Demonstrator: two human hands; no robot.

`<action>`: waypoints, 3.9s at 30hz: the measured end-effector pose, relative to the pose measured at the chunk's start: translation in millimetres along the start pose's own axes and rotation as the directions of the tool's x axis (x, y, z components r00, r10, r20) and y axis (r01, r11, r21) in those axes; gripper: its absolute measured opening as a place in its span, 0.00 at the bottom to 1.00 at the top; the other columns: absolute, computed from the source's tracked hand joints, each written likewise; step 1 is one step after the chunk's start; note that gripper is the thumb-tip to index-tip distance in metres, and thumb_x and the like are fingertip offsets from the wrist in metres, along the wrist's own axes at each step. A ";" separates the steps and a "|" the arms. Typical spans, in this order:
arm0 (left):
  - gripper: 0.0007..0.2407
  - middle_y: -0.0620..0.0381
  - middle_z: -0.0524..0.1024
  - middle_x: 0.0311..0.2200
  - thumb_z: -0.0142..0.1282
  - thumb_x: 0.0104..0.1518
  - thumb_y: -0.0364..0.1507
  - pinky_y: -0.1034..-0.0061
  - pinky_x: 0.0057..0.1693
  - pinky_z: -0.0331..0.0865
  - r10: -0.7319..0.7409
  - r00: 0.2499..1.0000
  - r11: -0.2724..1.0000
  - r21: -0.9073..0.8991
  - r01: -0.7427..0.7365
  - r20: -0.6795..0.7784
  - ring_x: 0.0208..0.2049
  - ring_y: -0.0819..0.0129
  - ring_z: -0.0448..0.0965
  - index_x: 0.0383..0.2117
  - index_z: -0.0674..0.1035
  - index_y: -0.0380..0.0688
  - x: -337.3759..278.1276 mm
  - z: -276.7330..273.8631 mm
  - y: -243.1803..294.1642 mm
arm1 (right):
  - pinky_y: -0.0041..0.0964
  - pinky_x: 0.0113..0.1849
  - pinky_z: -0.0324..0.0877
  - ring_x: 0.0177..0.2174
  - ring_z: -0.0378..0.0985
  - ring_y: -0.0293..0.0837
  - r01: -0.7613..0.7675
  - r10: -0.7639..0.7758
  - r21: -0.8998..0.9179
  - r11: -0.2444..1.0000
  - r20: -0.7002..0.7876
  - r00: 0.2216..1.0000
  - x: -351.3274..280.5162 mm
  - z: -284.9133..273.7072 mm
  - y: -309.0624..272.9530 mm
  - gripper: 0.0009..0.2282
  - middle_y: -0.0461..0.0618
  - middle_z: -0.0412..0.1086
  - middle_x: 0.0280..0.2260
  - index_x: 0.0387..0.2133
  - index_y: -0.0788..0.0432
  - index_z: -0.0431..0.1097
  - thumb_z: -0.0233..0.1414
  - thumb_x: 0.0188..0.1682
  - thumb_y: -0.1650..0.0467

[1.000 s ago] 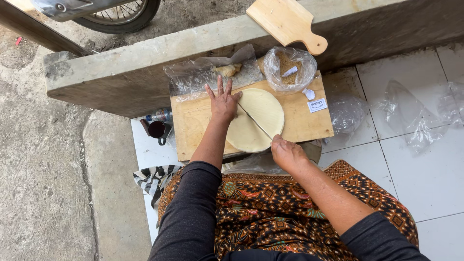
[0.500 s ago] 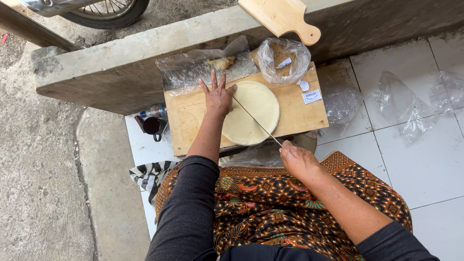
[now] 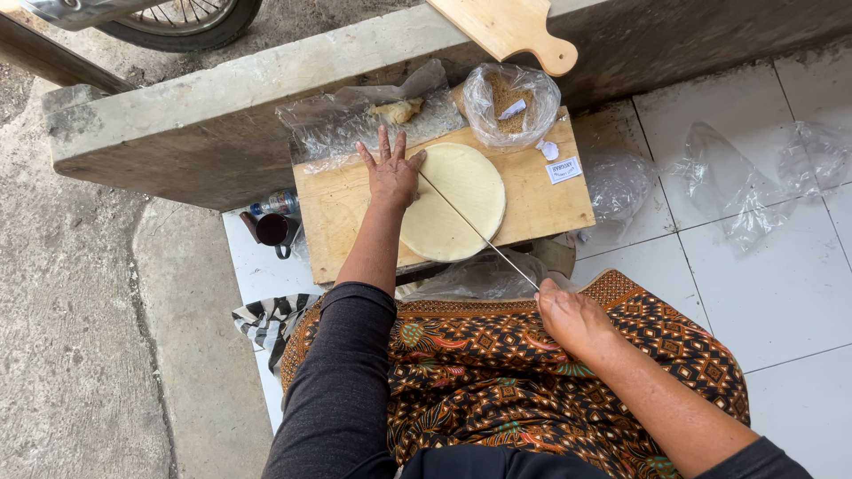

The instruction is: The person cuts a large round piece of dough into triangular segments using a knife on a wooden board. They then fold the individual dough pieces by hand and place them into a plastic bag.

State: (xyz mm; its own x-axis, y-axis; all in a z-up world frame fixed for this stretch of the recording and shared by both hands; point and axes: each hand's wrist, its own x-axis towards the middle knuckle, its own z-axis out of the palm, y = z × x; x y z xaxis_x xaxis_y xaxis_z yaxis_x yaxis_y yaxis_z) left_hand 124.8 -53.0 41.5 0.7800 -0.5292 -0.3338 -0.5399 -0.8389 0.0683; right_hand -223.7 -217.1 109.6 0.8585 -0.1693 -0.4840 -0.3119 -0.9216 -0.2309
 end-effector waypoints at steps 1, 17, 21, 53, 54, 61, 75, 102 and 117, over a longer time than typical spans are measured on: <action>0.19 0.59 0.43 0.75 0.43 0.66 0.32 0.32 0.68 0.17 0.001 1.000 1.000 0.024 -0.002 0.013 0.75 0.50 0.26 0.63 0.69 0.76 0.2 -0.1 -0.3 | 0.55 0.32 0.76 0.28 0.81 0.62 0.003 -0.003 0.006 1.000 -0.001 1.000 -2.8 -2.0 -0.2 0.13 0.65 0.74 0.23 0.32 0.64 0.63 0.40 0.58 0.65; 0.20 0.51 0.40 0.75 0.38 0.66 0.29 0.29 0.68 0.22 0.092 0.994 0.995 -0.022 -0.093 -0.054 0.75 0.45 0.30 0.65 0.67 0.59 -3.1 11.7 13.2 | 0.61 0.45 0.72 0.42 0.79 0.68 -0.449 0.495 0.261 0.855 -0.149 0.856 84.7 -17.8 64.1 0.21 0.73 0.71 0.45 0.54 0.66 0.60 0.39 0.58 0.60; 0.14 0.51 0.39 0.76 0.40 0.67 0.27 0.31 0.70 0.24 0.086 0.995 0.993 -0.083 -0.082 0.046 0.76 0.46 0.29 0.56 0.75 0.58 -13.9 1.2 15.5 | 0.61 0.45 0.71 0.46 0.76 0.68 -0.461 0.494 0.187 0.867 -0.213 0.843 107.2 -3.2 47.9 0.25 0.73 0.65 0.51 0.61 0.62 0.54 0.40 0.58 0.57; 0.13 0.51 0.71 0.58 0.63 0.54 0.31 0.49 0.65 0.57 -0.199 0.874 0.807 -0.580 -0.110 -0.443 0.64 0.49 0.63 0.46 0.83 0.51 -14.2 35.6 -30.2 | 0.50 0.43 0.69 0.42 0.72 0.57 0.077 0.150 0.277 0.958 -0.710 0.688 197.2 19.1 -8.9 0.07 0.55 0.71 0.37 0.34 0.58 0.73 0.60 0.47 0.68; 0.13 0.50 0.72 0.57 0.63 0.53 0.30 0.50 0.64 0.59 -0.201 0.876 0.793 -0.598 -0.117 -0.438 0.63 0.49 0.65 0.45 0.83 0.51 -21.6 32.5 -30.9 | 0.50 0.43 0.69 0.42 0.72 0.57 0.059 0.172 0.299 0.952 -0.686 0.707 201.1 18.6 -8.5 0.08 0.55 0.71 0.36 0.33 0.58 0.72 0.61 0.47 0.67; 0.12 0.47 0.75 0.54 0.60 0.57 0.31 0.63 0.57 0.70 -0.238 0.907 0.643 -0.756 -0.122 -0.348 0.54 0.50 0.75 0.46 0.83 0.47 -71.8 4.3 -41.9 | 0.51 0.40 0.70 0.39 0.75 0.56 0.018 0.244 0.396 0.918 -0.600 0.762 209.6 31.2 -8.4 0.08 0.55 0.72 0.33 0.29 0.59 0.73 0.61 0.48 0.66; 0.20 0.38 0.81 0.43 0.60 0.59 0.41 0.59 0.52 0.75 -0.412 0.910 0.702 -0.626 0.340 0.032 0.44 0.46 0.82 0.47 0.81 0.36 -126.7 36.8 -36.1 | 0.49 0.36 0.73 0.31 0.80 0.55 -0.019 0.282 0.456 0.890 -0.518 0.807 205.1 32.2 12.6 0.08 0.54 0.77 0.28 0.27 0.59 0.75 0.62 0.45 0.66; 0.26 0.41 0.71 0.44 0.68 0.50 0.39 0.61 0.51 0.73 -0.532 0.842 0.738 -0.538 0.407 -0.093 0.46 0.50 0.75 0.47 0.70 0.32 -110.2 52.7 21.0 | 0.43 0.43 0.72 0.37 0.78 0.50 -0.008 0.219 0.372 0.928 -0.529 0.820 207.9 15.4 22.0 0.10 0.54 0.74 0.35 0.36 0.62 0.72 0.58 0.40 0.74; 0.17 0.37 0.76 0.42 0.61 0.51 0.26 0.60 0.54 0.71 -0.618 0.780 0.460 -0.758 0.463 0.102 0.46 0.44 0.78 0.46 0.72 0.31 -90.2 51.0 24.0 | 0.54 0.53 0.62 0.54 0.64 0.56 0.202 -0.083 0.141 0.969 -0.587 0.805 170.1 24.9 -80.5 0.21 0.53 0.63 0.53 0.52 0.57 0.69 0.62 0.44 0.67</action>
State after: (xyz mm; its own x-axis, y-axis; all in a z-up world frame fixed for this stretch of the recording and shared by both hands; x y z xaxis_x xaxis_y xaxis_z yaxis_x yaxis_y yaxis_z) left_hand 25.4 -18.9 25.3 0.9094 0.1184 -0.3986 0.3528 -0.7271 0.5889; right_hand -62.7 -162.9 24.8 0.9561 -0.2651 0.1245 -0.1863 -0.8784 -0.4401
